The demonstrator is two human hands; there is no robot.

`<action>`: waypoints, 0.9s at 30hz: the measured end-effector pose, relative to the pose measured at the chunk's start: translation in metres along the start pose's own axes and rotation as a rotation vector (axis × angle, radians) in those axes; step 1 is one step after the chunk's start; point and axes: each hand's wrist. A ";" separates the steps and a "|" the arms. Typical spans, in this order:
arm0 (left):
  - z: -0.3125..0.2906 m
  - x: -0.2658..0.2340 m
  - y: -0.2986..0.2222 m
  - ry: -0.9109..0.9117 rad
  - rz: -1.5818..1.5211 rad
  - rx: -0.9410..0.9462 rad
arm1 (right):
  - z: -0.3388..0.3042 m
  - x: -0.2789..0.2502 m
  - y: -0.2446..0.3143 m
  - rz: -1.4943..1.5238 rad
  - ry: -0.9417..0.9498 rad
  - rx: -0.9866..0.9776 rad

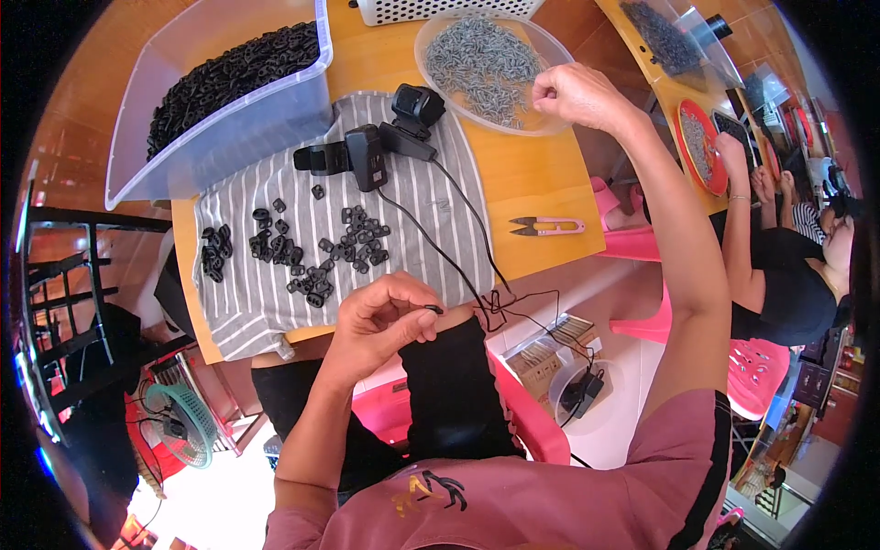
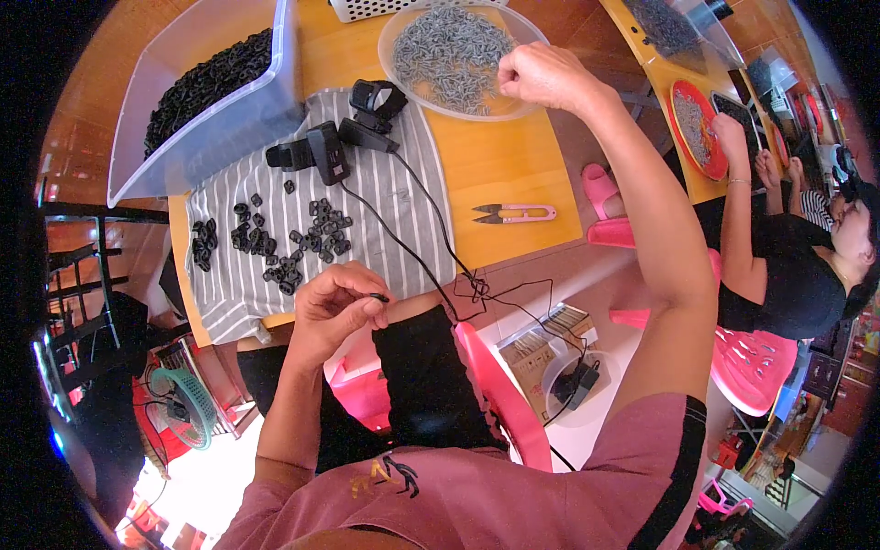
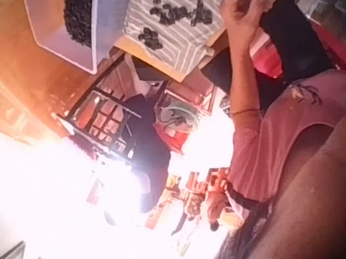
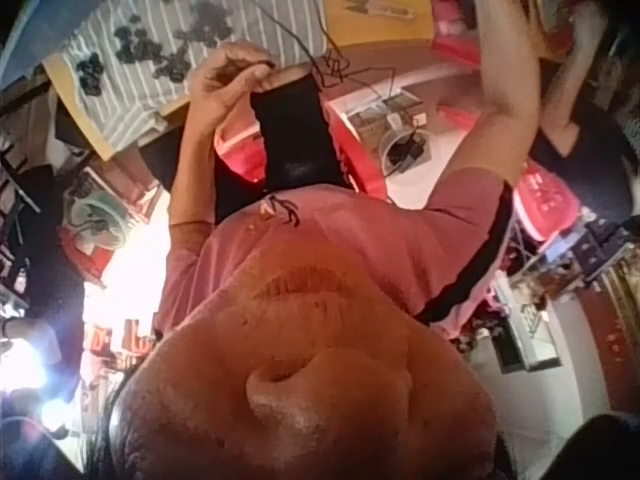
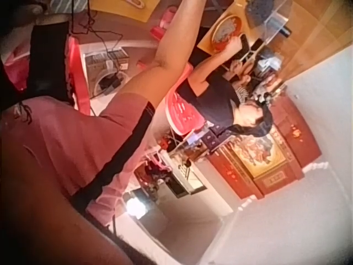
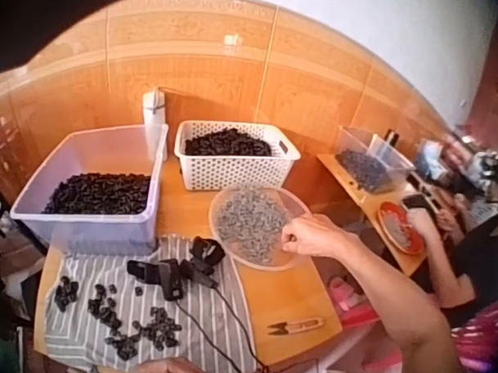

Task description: Manually assemble small plastic components and metal rings at a workstation.

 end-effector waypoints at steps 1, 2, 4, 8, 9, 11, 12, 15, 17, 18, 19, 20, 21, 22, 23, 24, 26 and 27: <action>0.000 0.000 0.000 0.000 0.000 0.000 | 0.000 0.001 0.001 0.000 0.000 0.000; 0.000 0.000 -0.001 -0.001 0.005 0.001 | 0.000 0.002 0.002 0.038 0.006 -0.008; 0.000 0.000 -0.001 0.000 0.009 0.002 | 0.001 0.004 0.004 0.075 0.012 -0.014; 0.000 0.000 0.000 0.004 0.008 0.000 | 0.002 0.010 0.008 -0.011 0.010 -0.006; 0.000 -0.001 0.000 0.003 0.005 -0.006 | 0.002 0.012 0.008 -0.035 -0.006 0.000; 0.000 0.000 0.000 0.005 0.008 0.005 | 0.002 0.014 0.010 -0.041 -0.015 0.014; -0.001 0.000 0.000 0.007 0.011 0.014 | 0.002 0.013 0.011 -0.046 -0.023 0.028; -0.001 0.000 0.001 0.009 0.013 0.019 | 0.003 0.011 0.014 -0.051 0.000 0.072; -0.001 -0.001 0.001 0.011 0.011 0.016 | 0.006 0.013 0.006 0.017 0.024 0.088; -0.001 -0.001 0.002 0.012 0.009 0.012 | 0.007 0.013 0.001 0.086 0.049 0.103; -0.001 -0.001 0.001 0.011 0.009 0.013 | 0.008 0.013 -0.004 0.085 0.048 0.102; -0.001 -0.001 0.001 0.008 0.007 0.010 | 0.009 0.012 -0.009 0.154 0.003 0.067; -0.001 -0.001 0.000 0.005 0.006 0.006 | 0.009 0.012 -0.013 0.222 -0.042 0.032; -0.002 -0.001 0.000 0.004 0.006 0.006 | 0.009 0.010 -0.013 0.223 -0.041 0.030; -0.002 -0.001 -0.001 -0.001 -0.001 0.000 | 0.009 0.007 -0.013 0.146 -0.116 0.076; -0.003 -0.001 -0.001 -0.006 -0.007 -0.006 | 0.010 0.005 -0.013 0.069 -0.191 0.122; -0.003 -0.002 0.000 -0.003 -0.008 -0.004 | 0.013 0.005 -0.017 0.038 -0.187 0.112; -0.003 -0.002 0.000 -0.002 -0.008 -0.001 | 0.014 0.006 -0.018 0.008 -0.183 0.100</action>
Point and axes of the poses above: each hand's wrist, its own z-axis towards the middle knuckle, its own x-axis out of the palm, y = z × x, and after that the axes turned 5 degrees about -x, right-handed
